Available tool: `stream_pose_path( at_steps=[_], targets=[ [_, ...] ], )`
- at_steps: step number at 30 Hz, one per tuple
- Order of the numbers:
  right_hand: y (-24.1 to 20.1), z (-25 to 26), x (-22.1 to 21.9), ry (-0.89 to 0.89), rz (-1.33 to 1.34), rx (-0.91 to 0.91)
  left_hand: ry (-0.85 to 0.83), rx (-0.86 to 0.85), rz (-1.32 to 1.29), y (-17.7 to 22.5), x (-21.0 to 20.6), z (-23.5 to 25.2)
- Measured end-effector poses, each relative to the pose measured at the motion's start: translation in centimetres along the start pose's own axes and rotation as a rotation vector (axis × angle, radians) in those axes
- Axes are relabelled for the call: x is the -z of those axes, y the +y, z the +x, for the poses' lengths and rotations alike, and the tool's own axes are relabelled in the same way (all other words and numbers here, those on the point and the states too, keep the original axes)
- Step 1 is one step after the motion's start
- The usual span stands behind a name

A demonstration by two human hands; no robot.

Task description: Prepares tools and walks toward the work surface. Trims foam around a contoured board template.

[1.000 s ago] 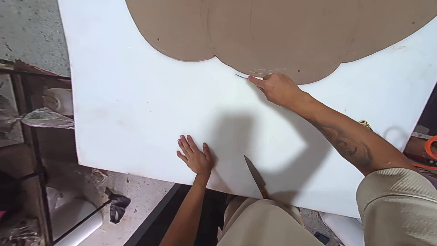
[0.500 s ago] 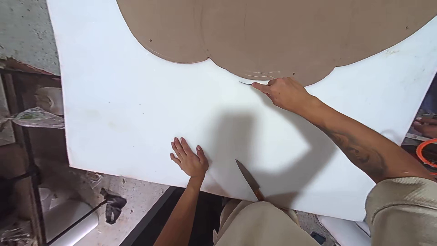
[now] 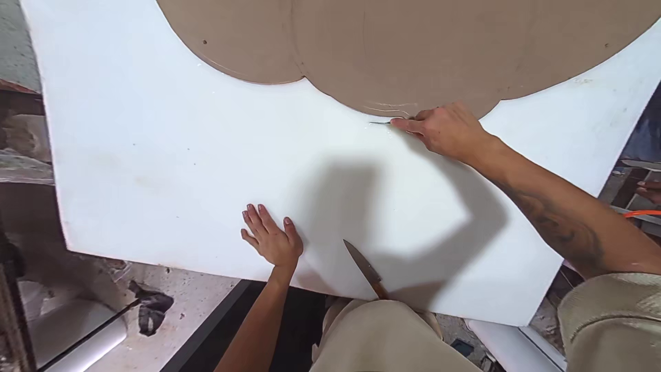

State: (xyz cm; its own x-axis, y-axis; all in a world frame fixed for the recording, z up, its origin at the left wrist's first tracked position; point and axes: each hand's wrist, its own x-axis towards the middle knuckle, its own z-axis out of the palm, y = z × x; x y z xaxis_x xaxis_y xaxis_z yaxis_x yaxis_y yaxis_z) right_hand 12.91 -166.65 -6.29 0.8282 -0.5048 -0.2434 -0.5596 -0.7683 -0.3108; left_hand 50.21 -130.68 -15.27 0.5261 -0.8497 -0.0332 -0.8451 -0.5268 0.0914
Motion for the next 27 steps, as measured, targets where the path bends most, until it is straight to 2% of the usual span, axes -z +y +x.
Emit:
stream_pose_path(
  at_steps=[11,15,19,21,24,27],
  targets=[
    [1.9,-2.5,1.4,-0.024,-0.065,-0.027,0.008,-0.004,-0.001,0.1,-0.1,0.3],
    [0.2,-3.5,0.9,-0.009,-0.019,-0.121,0.007,-0.013,0.006,-0.2,-0.4,-0.1],
    [-1.3,-7.2,0.5,0.099,0.026,-0.237,-0.009,0.024,-0.007,0.7,0.1,-0.2],
    [-1.3,-8.2,-0.1,0.144,0.056,-0.266,-0.028,0.059,-0.103,3.7,0.8,0.7],
    [-1.2,-8.5,-1.2,0.185,0.087,-0.257,-0.061,0.040,-0.300,11.6,1.3,2.5],
    [-1.1,-8.4,-1.8,0.203,0.089,-0.250,-0.047,0.029,-0.181,18.6,-0.5,4.6]
  ],
)
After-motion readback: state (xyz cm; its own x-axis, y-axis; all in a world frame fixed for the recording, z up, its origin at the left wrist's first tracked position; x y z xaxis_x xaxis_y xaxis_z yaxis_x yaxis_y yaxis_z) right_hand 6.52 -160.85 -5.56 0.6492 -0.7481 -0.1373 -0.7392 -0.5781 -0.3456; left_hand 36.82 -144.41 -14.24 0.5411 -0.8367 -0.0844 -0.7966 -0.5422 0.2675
